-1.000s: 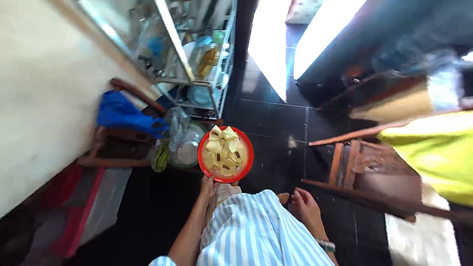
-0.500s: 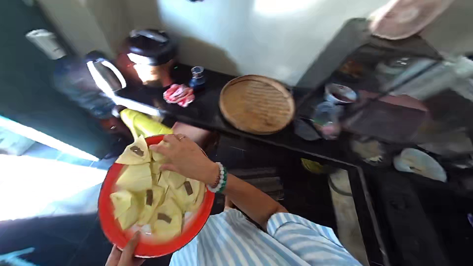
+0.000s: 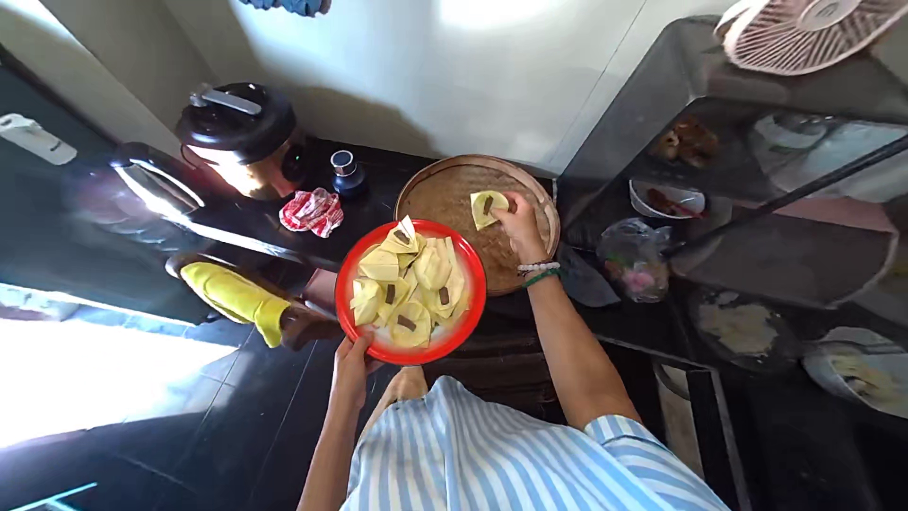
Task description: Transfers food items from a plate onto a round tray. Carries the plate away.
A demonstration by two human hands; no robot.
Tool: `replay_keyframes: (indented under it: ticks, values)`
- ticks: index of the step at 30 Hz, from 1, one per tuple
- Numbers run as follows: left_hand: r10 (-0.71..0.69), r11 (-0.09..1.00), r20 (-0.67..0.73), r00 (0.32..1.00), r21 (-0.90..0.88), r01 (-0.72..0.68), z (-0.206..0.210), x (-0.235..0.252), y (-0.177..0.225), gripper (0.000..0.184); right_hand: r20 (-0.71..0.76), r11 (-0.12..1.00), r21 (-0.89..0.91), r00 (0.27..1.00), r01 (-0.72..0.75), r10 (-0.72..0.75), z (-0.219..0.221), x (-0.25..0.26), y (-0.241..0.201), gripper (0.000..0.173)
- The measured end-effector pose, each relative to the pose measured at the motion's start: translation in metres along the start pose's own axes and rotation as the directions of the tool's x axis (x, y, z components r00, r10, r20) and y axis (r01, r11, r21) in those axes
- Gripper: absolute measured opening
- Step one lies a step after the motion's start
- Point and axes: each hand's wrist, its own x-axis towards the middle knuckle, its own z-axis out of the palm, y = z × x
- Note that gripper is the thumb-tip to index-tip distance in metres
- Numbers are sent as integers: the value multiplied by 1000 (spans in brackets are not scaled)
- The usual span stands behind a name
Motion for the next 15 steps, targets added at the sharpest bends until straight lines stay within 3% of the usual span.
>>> replay_keyframes:
  ticks: [2, 6, 12, 15]
  values:
    - [-18, 1000, 0, 1000, 7, 18, 8, 20, 3, 25, -69, 986, 25, 984, -165, 166, 2, 34, 49, 54]
    - [-21, 1000, 3, 1000, 14, 21, 18, 60, 18, 26, -101, 926, -42, 923, -376, 371, 28, 112, 89, 49]
    - [-23, 1000, 30, 999, 18, 22, 30, 125, 50, 28, -69, 941, -44, 941, -335, 331, 70, 216, 75, 52]
    - [-36, 999, 39, 999, 23, 35, 36, 150, 66, 28, -72, 943, -254, 977, -214, 202, 76, 250, 55, 66]
